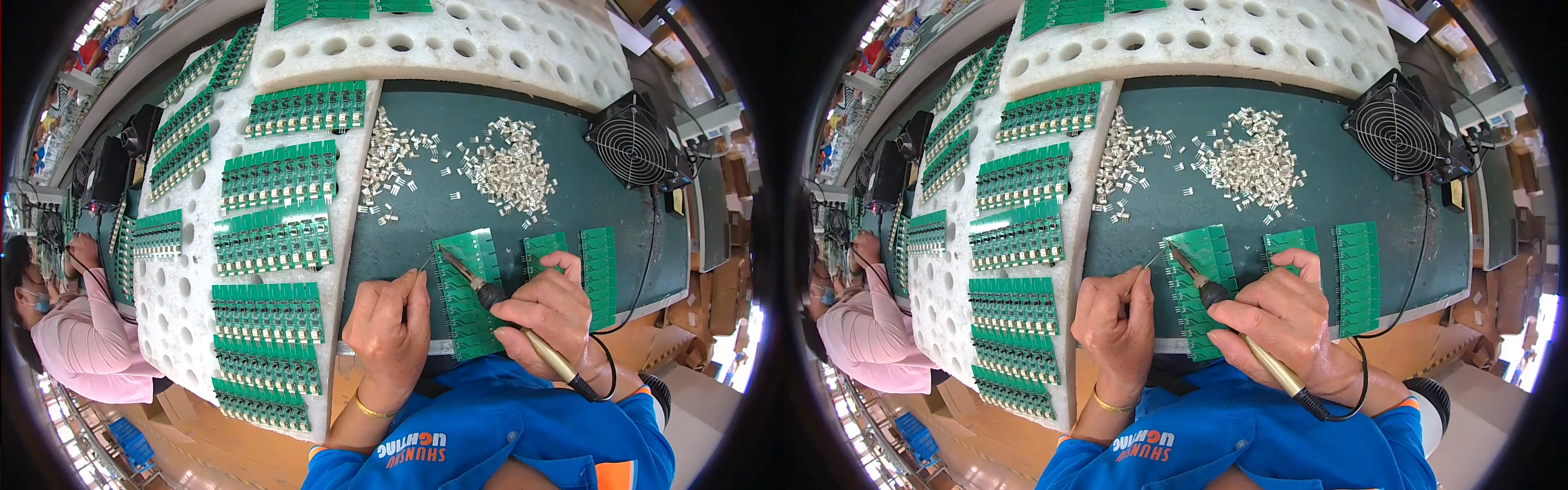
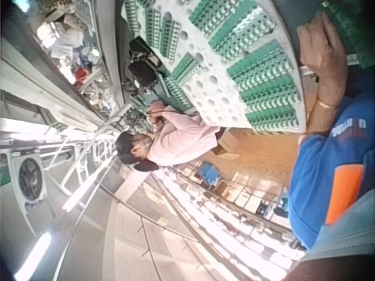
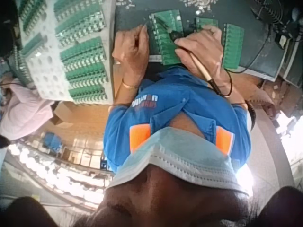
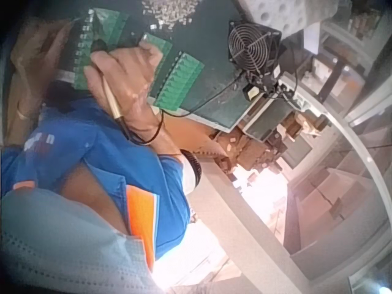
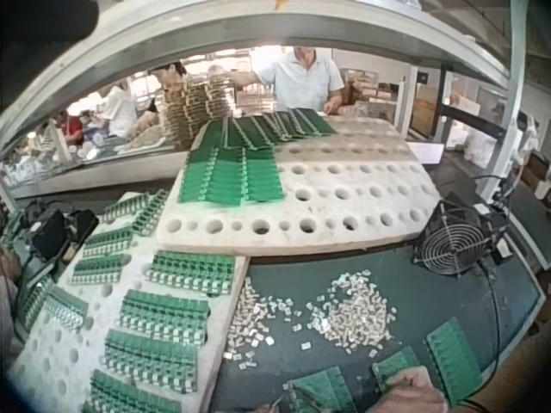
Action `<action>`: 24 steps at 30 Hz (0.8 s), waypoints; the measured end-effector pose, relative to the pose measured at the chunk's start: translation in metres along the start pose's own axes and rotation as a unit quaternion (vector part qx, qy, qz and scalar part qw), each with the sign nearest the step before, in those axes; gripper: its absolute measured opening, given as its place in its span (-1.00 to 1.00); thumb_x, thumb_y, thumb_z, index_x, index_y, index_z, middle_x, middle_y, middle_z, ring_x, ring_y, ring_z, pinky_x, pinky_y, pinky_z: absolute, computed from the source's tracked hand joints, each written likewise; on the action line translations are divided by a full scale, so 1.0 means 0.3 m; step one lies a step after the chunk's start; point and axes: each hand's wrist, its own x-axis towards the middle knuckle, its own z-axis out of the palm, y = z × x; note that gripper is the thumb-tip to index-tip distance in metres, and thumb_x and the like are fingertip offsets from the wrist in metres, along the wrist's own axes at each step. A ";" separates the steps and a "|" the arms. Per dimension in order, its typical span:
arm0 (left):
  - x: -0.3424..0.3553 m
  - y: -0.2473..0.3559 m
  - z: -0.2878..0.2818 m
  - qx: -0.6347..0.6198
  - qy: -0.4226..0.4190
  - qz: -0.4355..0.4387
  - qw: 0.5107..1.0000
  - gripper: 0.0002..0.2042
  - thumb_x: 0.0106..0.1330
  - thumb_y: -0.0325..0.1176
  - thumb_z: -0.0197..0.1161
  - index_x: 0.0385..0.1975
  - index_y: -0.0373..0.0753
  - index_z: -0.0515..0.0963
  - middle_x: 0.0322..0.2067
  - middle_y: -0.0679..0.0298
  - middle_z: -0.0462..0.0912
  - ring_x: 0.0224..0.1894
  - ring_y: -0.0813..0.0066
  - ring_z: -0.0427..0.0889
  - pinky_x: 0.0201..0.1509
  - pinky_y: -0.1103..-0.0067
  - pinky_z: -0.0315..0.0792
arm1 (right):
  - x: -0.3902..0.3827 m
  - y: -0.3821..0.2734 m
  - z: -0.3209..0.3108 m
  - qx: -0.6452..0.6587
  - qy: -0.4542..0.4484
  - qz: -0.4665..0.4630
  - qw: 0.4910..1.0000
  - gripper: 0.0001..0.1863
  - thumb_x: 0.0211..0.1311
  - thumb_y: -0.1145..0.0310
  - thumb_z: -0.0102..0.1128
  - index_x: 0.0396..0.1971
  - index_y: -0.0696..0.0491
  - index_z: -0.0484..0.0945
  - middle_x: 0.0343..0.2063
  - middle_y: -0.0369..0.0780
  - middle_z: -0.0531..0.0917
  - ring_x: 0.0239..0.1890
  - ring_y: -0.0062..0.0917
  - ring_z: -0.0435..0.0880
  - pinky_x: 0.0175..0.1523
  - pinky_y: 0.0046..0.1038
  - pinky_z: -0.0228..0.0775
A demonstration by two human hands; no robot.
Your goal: The person solders components onto a circuit board strip using a soldering iron and wire, places the soldered board onto a foam rack, and solders components onto another circuit board strip.
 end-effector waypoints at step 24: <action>0.002 0.002 -0.001 -0.005 -0.010 0.000 1.000 -0.89 0.12 -0.63 0.46 -0.37 -0.36 0.69 -0.59 0.27 0.54 -0.58 0.57 0.43 -0.56 0.63 0.30 | -0.009 -0.016 -0.012 -0.007 -0.020 0.007 1.000 -0.67 -0.06 0.29 0.53 -0.25 -0.02 0.67 -0.51 -0.33 0.62 -0.48 -0.47 0.54 -0.02 -0.12 0.26</action>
